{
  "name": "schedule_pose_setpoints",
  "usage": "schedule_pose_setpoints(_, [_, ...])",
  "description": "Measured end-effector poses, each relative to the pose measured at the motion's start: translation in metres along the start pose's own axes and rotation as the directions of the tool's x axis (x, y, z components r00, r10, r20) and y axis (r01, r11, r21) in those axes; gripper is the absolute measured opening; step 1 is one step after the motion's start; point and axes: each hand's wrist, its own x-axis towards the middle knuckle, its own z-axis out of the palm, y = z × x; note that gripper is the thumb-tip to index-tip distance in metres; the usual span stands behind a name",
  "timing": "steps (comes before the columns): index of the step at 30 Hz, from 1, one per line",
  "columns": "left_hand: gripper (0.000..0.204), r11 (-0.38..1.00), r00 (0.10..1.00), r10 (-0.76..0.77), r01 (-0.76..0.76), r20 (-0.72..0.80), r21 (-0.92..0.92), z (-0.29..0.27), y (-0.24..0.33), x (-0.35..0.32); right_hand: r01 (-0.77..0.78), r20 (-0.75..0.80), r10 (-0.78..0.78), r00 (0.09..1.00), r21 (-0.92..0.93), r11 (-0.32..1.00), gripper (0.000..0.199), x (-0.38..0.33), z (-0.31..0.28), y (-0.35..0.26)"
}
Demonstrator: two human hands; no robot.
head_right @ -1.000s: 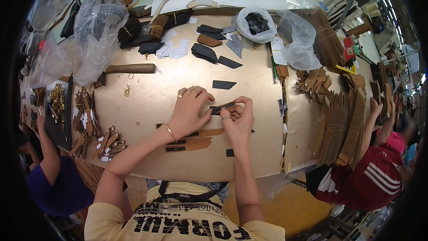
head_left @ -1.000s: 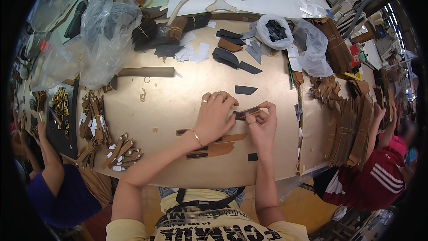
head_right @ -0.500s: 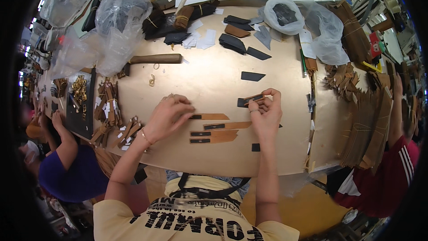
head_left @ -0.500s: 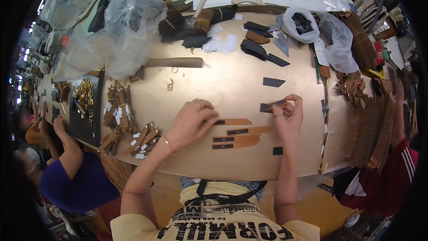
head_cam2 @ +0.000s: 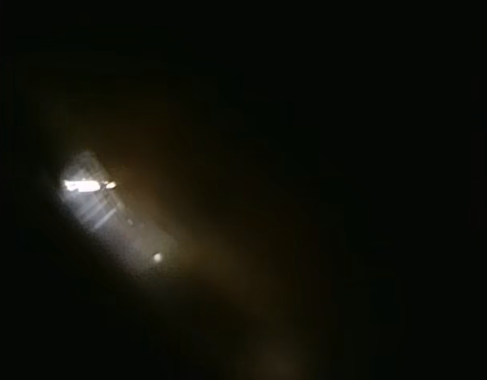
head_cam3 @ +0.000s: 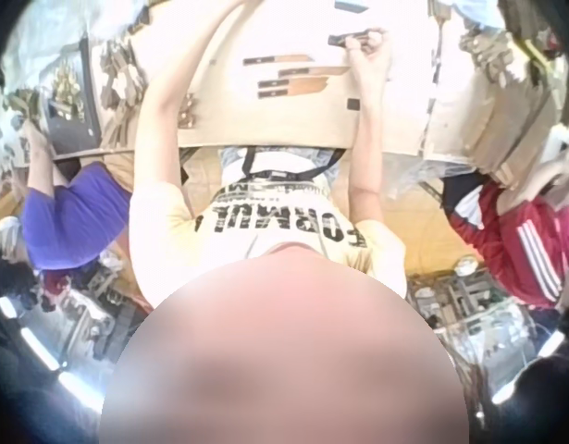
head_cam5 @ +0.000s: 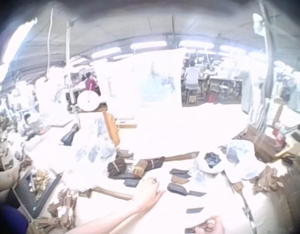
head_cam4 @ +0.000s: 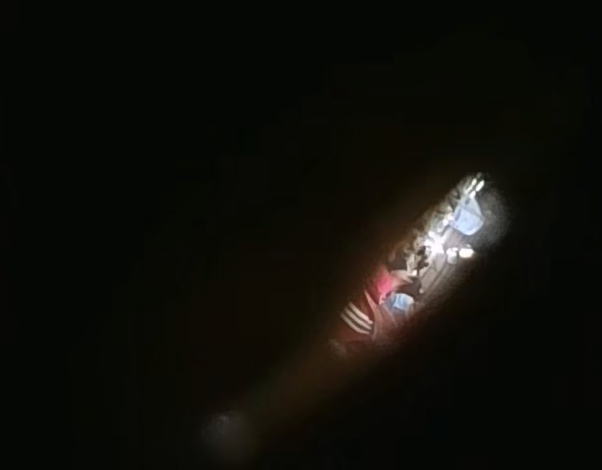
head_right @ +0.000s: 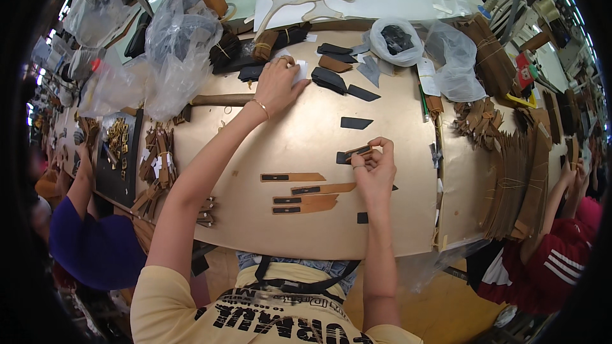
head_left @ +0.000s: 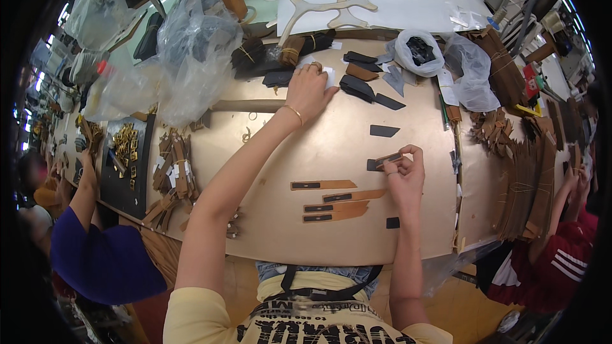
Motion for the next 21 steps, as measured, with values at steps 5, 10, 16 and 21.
schedule_pose_setpoints(5, [0.018,0.996,0.993,-0.018,0.008,0.114,0.087,-0.008,0.005,-0.003,0.015,0.003,-0.015,1.000,-0.003,1.000,0.036,-0.002,0.001,-0.003])
schedule_pose_setpoints(10, [0.015,0.982,0.980,-0.137,0.153,0.141,-0.107,-0.038,0.017,-0.022,0.010,0.004,-0.010,1.000,0.010,1.000,0.035,-0.003,0.001,-0.005])
schedule_pose_setpoints(16, [0.024,0.782,0.901,0.425,-0.313,0.093,-0.539,-0.054,0.045,-0.061,0.029,-0.002,-0.029,1.000,-0.042,0.999,0.035,0.001,-0.001,-0.001])
schedule_pose_setpoints(21, [0.022,0.650,0.725,0.689,-0.632,-0.024,-0.423,-0.039,0.065,-0.069,0.031,0.016,-0.031,0.999,0.003,1.000,0.035,0.004,-0.003,0.002])
